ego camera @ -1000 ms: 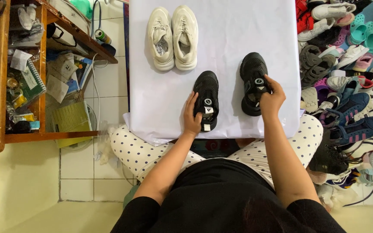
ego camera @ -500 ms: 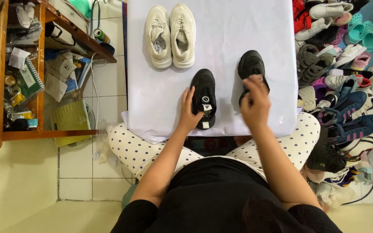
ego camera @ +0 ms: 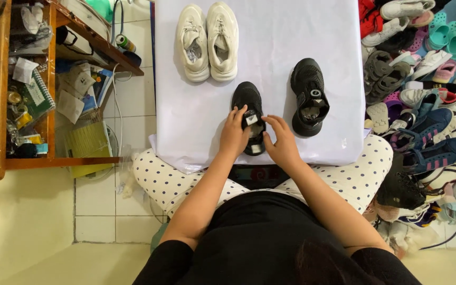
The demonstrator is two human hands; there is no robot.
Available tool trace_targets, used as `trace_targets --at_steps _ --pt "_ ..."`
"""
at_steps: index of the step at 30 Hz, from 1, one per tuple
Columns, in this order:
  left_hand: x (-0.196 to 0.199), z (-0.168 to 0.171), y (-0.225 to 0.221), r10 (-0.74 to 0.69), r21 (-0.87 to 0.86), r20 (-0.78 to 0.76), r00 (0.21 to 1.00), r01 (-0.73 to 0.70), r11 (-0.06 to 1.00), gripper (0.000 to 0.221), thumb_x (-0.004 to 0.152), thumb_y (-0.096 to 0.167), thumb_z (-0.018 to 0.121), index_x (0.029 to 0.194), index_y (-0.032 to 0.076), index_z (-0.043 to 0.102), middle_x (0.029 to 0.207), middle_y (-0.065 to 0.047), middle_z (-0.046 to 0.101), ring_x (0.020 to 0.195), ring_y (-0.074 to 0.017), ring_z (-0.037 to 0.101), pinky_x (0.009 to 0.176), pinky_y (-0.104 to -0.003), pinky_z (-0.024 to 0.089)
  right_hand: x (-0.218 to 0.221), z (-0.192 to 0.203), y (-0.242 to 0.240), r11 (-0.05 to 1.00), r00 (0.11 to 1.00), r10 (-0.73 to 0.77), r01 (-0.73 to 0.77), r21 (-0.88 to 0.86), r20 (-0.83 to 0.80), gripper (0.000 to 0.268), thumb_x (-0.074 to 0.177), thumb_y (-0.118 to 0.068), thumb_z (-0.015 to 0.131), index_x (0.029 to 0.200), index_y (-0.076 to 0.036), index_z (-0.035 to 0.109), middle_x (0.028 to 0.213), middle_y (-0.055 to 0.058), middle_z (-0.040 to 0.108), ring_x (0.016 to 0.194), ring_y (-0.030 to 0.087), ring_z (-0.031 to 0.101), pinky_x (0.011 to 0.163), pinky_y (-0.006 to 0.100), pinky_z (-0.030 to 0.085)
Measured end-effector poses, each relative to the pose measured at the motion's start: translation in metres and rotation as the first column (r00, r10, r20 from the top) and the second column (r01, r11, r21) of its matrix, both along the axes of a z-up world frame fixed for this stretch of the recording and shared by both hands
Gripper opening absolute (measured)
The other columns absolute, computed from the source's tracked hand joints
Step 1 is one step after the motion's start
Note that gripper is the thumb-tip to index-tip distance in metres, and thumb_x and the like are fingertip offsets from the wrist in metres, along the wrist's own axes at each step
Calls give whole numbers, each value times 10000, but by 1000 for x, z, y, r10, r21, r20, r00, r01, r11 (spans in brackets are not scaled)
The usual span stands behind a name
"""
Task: The person is stuffing crumpled paper into a pair of black sneakers to help them maintain their shape.
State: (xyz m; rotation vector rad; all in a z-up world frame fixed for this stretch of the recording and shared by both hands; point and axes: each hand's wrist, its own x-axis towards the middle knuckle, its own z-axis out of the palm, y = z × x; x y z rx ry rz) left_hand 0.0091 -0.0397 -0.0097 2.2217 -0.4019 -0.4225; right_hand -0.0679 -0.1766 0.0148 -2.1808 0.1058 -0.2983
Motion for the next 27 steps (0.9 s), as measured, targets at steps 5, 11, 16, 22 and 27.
trace_targets --at_steps 5,11,16,22,27 --pt "-8 -7 -20 -25 138 116 993 9 990 540 824 129 635 1333 183 463 1309 -200 446 1204 -428 479 956 -488 471 6 5 -5 999 998 -48 47 -6 -33 371 867 7 564 1233 -44 541 1185 197 499 1121 409 533 919 511 453" --pt "-18 21 -22 -36 72 23 999 34 997 441 882 162 581 1312 128 492 1331 -220 444 1243 -429 439 1013 -498 405 9 -4 -2 999 991 -33 33 -5 -128 491 766 83 541 1243 -26 489 1217 242 460 1140 469 496 930 531 459" --pt "-27 18 -27 8 -2 26 1000 -8 1000 375 904 166 581 1268 90 536 1301 -202 501 1272 -371 438 1048 -449 363 16 -9 0 995 981 -92 96 16 -170 507 761 115 501 1248 -22 477 1210 247 453 1125 476 505 916 534 467" --pt "-26 17 -30 38 -43 40 998 -36 998 379 909 156 591 1273 73 523 1268 -226 519 1227 -389 465 1041 -475 359 19 -11 1 990 977 -141 143 0 -159 476 752 147 506 1197 -21 523 1233 235 441 1118 484 506 894 531 484" --pt "-22 0 -19 -82 42 127 989 77 996 484 838 140 665 1298 135 515 1261 -200 540 1193 -372 502 1005 -453 408 13 -1 4 986 977 -155 162 33 -149 575 680 177 553 1220 -20 528 1319 271 355 1193 533 408 929 576 452"
